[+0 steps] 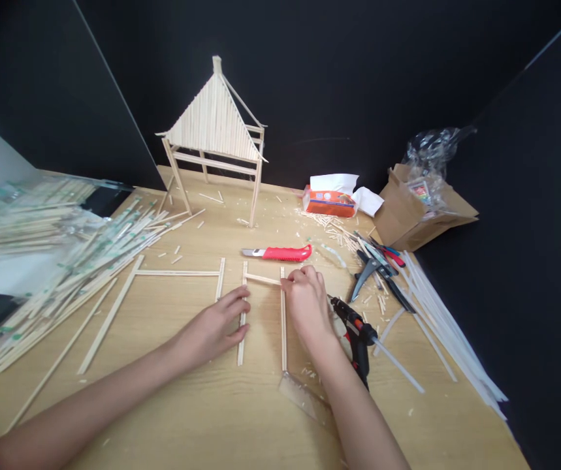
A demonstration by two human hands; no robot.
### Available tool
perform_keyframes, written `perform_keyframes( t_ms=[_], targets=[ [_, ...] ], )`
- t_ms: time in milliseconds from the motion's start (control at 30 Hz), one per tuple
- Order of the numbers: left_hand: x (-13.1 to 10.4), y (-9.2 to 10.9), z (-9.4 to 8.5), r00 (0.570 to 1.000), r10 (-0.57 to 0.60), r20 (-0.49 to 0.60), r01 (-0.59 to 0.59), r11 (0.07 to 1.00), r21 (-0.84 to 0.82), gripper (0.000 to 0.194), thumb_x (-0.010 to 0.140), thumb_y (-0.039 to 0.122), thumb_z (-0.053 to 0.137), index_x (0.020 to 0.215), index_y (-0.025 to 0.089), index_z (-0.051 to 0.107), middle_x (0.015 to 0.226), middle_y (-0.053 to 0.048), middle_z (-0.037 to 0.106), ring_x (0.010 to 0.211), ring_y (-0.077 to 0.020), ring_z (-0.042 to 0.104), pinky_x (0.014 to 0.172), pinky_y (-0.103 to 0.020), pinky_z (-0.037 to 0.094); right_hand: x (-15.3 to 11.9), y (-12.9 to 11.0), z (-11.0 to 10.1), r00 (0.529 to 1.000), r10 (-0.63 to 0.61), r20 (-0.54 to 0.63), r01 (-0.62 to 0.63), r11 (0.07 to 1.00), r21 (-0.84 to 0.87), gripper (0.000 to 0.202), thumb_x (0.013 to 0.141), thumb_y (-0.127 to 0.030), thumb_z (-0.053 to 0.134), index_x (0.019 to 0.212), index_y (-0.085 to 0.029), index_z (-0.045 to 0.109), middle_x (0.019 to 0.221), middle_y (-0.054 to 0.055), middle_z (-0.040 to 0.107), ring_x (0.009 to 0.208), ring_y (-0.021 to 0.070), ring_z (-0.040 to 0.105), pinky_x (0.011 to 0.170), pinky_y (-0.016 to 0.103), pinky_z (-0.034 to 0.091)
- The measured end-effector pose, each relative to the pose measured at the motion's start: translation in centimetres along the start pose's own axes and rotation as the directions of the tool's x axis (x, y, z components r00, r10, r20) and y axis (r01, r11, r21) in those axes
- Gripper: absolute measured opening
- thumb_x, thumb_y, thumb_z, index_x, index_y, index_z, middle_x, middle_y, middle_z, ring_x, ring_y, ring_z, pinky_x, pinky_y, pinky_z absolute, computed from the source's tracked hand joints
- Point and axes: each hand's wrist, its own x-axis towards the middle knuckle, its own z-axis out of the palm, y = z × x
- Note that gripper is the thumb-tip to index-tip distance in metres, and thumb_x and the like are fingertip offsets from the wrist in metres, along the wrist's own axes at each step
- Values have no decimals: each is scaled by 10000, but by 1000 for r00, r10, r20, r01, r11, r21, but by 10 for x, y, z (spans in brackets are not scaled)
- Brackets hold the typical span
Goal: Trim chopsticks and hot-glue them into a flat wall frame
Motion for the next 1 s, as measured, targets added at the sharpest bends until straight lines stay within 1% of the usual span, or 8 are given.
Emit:
perform_keyframes(
  t_ms=[300, 533, 633, 700, 767, 833, 900, 1000],
  targets=[
    [1, -3, 4, 999, -4, -32, 5, 999, 37, 258, 803, 155, 517, 1060, 184, 512, 1363, -130, 436, 1271, -229, 451, 1038, -368, 421, 4, 0, -2, 1000, -9, 10, 9, 1000, -4, 136, 830, -185, 637, 793, -281, 727, 806, 26, 648, 870, 224, 476, 701, 346, 331],
    [3, -9, 0, 999, 36, -27, -34, 997, 63, 253, 792, 153, 537, 1040, 196, 520, 1324, -115, 467, 1244, -221, 468, 1012, -361, 438, 2, 7, -3, 990, 125, -73, -116, 987, 111, 129, 849, -235, 623, 845, -279, 745, 815, 34, 651, 843, 213, 486, 715, 341, 377],
    [10, -4, -3, 994, 110, 3, -110, 986, 129, 216, 800, 156, 551, 1013, 195, 550, 1250, -106, 527, 1273, -265, 404, 1030, -416, 396, 3, 9, -23, 977, 161, -142, -132, 972, 192, 138, 857, -239, 613, 868, -257, 749, 808, 41, 661, 835, 203, 492, 716, 328, 417],
    [18, 6, -4, 975, 208, 81, -221, 944, 243, 187, 835, 145, 529, 1011, 199, 559, 1136, -90, 585, 1193, -261, 457, 982, -407, 414, 2, 8, -46, 959, 187, -215, -143, 968, 204, 126, 847, -234, 628, 869, -253, 751, 816, 37, 673, 839, 203, 488, 723, 325, 435],
    [27, 18, -3, 940, 287, 182, -336, 865, 372, 203, 864, 111, 487, 1040, 191, 549, 995, -77, 610, 993, -229, 554, 854, -363, 461, -1, 6, -71, 936, 203, -288, -158, 972, 172, 116, 836, -244, 644, 880, -261, 750, 829, 28, 683, 850, 209, 485, 738, 338, 440],
    [38, 31, 2, 909, 336, 246, -413, 797, 440, 212, 863, 83, 476, 1044, 171, 544, 887, -67, 599, 816, -216, 575, 727, -342, 468, -7, 3, -95, 909, 221, -355, -183, 973, 138, 123, 839, -263, 643, 906, -264, 746, 842, 23, 687, 862, 214, 487, 760, 355, 442],
    [48, 40, 10, 879, 387, 279, -476, 758, 446, 161, 860, 74, 477, 964, 161, 562, 837, -61, 587, 745, -210, 570, 662, -326, 454, -15, 0, -115, 882, 247, -402, -223, 969, 107, 144, 849, -271, 630, 945, -276, 739, 874, 24, 687, 879, 222, 489, 751, 365, 446],
    [63, 47, 24, 823, 472, 318, -568, 705, 424, 133, 861, 64, 477, 841, 160, 567, 814, -55, 590, 753, -195, 574, 667, -299, 448, -28, 0, -131, 850, 279, -448, -277, 958, 72, 159, 853, -262, 626, 970, -288, 731, 901, 24, 684, 877, 223, 494, 726, 366, 447]
  ],
)
